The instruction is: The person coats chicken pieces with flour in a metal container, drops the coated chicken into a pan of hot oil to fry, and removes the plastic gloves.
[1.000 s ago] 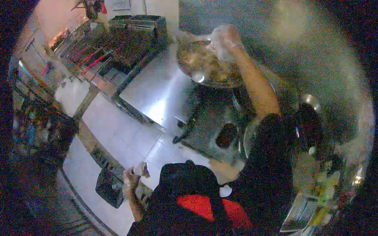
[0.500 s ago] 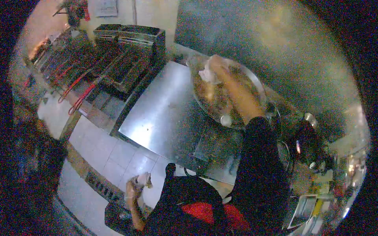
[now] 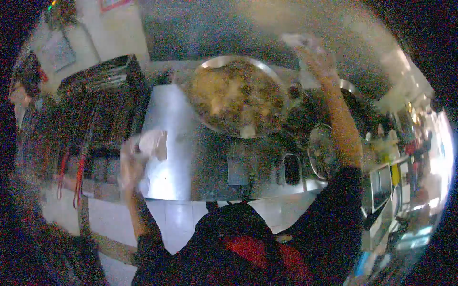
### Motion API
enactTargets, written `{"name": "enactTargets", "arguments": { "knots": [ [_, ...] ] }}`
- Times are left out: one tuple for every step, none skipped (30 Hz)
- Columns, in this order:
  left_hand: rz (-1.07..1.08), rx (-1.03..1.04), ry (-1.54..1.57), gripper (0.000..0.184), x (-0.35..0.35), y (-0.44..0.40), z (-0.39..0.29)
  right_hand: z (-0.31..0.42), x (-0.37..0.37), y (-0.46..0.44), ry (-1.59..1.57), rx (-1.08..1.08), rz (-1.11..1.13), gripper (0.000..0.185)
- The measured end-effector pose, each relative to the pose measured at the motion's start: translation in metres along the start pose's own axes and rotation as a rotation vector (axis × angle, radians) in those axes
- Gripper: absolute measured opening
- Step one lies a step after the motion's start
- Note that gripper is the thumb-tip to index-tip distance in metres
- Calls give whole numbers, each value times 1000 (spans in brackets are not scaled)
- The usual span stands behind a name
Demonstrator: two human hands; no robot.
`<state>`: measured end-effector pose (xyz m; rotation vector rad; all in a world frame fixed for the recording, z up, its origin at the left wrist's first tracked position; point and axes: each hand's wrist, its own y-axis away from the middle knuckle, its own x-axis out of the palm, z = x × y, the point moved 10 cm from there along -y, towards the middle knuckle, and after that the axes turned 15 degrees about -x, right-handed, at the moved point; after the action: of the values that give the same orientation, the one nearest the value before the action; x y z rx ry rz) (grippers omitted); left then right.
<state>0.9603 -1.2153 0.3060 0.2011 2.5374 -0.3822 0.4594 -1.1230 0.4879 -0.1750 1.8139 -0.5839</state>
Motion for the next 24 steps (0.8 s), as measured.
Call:
{"name": "enactTargets", "arguments": {
  "knots": [
    [50, 54, -84, 43, 11, -23, -40, -41, -1, 38, 173, -138, -19, 40],
    [58, 178, -68, 43, 23, -48, -70, -65, 7, 68, 348, -276, -29, 39],
    [67, 304, -51, 42, 36, -71, -99, -70, -21, 102, 170, -57, -85, 41],
    [78, 322, -227, 40, 62, -97, -118, -70, -46, 144, -10, 156, -147, 44],
    [83, 336, -404, 38, 90, -125, -130, -79, -50, 182, 0, 261, -122, 42],
    [26, 476, -451, 36, 113, -145, -146, -88, -54, 221, 10, 365, -94, 41],
    [-29, 614, -494, 34, 140, -162, -158, -104, -49, 267, 40, 446, -6, 38],
    [33, 632, -658, 30, 174, -182, -158, -111, -56, 326, -293, 464, -321, 40],
    [92, 653, -820, 28, 207, -203, -158, -98, -66, 364, -10, 423, -170, 36],
    [123, 637, -867, 26, 234, -222, -154, -102, -62, 409, 35, 538, -53, 36],
    [155, 620, -914, 24, 261, -238, -149, -104, -58, 453, 78, 652, 69, 36],
    [188, 602, -962, 22, 285, -249, -140, -90, -71, 486, 136, 609, 10, 36],
    [190, 601, -940, 21, 304, -256, -133, -74, -85, 510, 198, 563, -50, 37],
    [190, 599, -916, 20, 320, -262, -126, -60, -96, 522, 86, 623, -65, 34],
    [187, 596, -890, 19, 329, -266, -126, -54, -100, 544, -5, 712, -77, 31],
    [130, 636, -865, 23, 330, -269, -138, -48, -103, 566, -91, 804, -92, 29],
    [81, 670, -845, 26, 332, -273, -147, -58, -101, 603, -163, 930, -87, 28],
    [40, 697, -831, 30, 332, -273, -148, -50, -113, 611, -59, 898, -81, 28],
    [3, 715, -818, 34, 332, -270, -145, -41, -124, 619, 47, 869, -75, 28],
    [-43, 730, -800, 37, 331, -267, -145, -40, -127, 618, 16, 908, -60, 28],
    [-98, 746, -777, 41, 319, -254, -162, -45, -128, 614, -12, 944, -55, 28],
    [27, 637, -837, 45, 317, -259, -168, -48, -128, 616, -39, 980, -48, 28],
    [151, 524, -897, 50, 302, -251, -188, -51, -130, 628, -64, 954, -125, 29],
    [67, 615, -777, 51, 307, -268, -188, -55, -128, 648, -92, 928, -198, 30]
  ]
}}
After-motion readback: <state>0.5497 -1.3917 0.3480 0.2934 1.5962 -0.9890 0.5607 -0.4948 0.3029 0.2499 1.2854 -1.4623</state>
